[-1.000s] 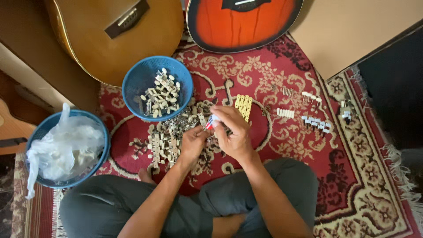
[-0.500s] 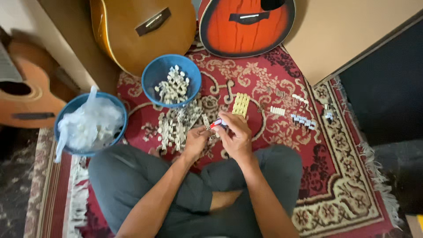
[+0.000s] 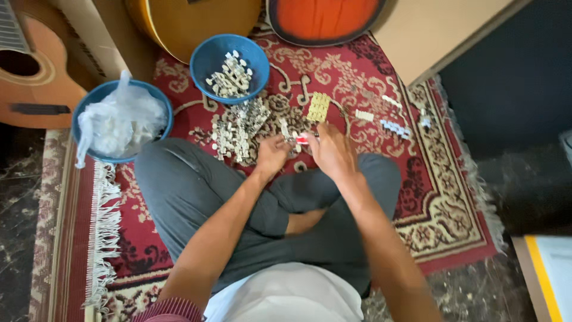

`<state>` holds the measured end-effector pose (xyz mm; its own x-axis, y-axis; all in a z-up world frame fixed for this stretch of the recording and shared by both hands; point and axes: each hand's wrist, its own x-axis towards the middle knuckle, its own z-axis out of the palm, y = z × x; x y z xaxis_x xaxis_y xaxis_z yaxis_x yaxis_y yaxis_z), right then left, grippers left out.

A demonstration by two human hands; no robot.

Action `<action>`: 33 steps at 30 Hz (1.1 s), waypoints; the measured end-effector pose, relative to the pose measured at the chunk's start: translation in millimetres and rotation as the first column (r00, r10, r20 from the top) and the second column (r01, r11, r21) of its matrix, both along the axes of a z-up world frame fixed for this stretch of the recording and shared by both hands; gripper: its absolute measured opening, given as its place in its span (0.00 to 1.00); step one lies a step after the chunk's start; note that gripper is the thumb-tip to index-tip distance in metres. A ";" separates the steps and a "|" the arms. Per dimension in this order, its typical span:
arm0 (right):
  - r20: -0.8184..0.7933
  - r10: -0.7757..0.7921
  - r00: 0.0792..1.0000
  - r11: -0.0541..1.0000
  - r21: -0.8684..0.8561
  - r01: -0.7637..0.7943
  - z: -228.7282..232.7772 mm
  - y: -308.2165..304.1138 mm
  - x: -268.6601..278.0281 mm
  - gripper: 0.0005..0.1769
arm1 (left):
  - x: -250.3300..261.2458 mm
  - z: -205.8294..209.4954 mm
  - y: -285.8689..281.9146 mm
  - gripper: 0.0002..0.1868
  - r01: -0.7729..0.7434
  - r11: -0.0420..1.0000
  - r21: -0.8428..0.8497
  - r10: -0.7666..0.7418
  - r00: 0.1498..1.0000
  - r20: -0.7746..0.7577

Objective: The person sits on a rug and assembles small white plastic knobs onto metal frames using a red-handled tool. They pick up frames and knobs from the floor and a blue basket, apply the tool to secure the knobs, and place the finished units aside.

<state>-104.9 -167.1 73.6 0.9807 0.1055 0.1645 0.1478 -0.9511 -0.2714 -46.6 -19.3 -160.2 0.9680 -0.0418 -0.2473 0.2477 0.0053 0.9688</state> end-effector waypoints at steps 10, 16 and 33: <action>-0.045 0.223 0.974 0.974 0.054 -0.221 51.0 14.3 -20.8 0.15 | -33.9 114.0 -3.6 0.04 -0.039 0.998 -0.042 0.047 0.976 0.213; -0.189 -0.003 0.982 0.999 -0.032 -0.003 23.2 14.8 -10.0 0.19 | -19.5 60.8 -10.0 0.05 -0.027 1.000 -0.012 0.030 0.960 0.280; -0.023 0.104 0.994 0.994 -0.038 -0.105 4.5 2.9 20.8 0.12 | 17.1 -28.3 -20.6 0.18 -0.046 0.976 -0.211 0.068 0.993 0.099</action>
<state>-84.1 -164.2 78.1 0.9672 0.2133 0.1377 0.2414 -0.9408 -0.2379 -29.5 -39.9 -188.5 0.9903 -0.0260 -0.1362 0.1386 0.2208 0.9654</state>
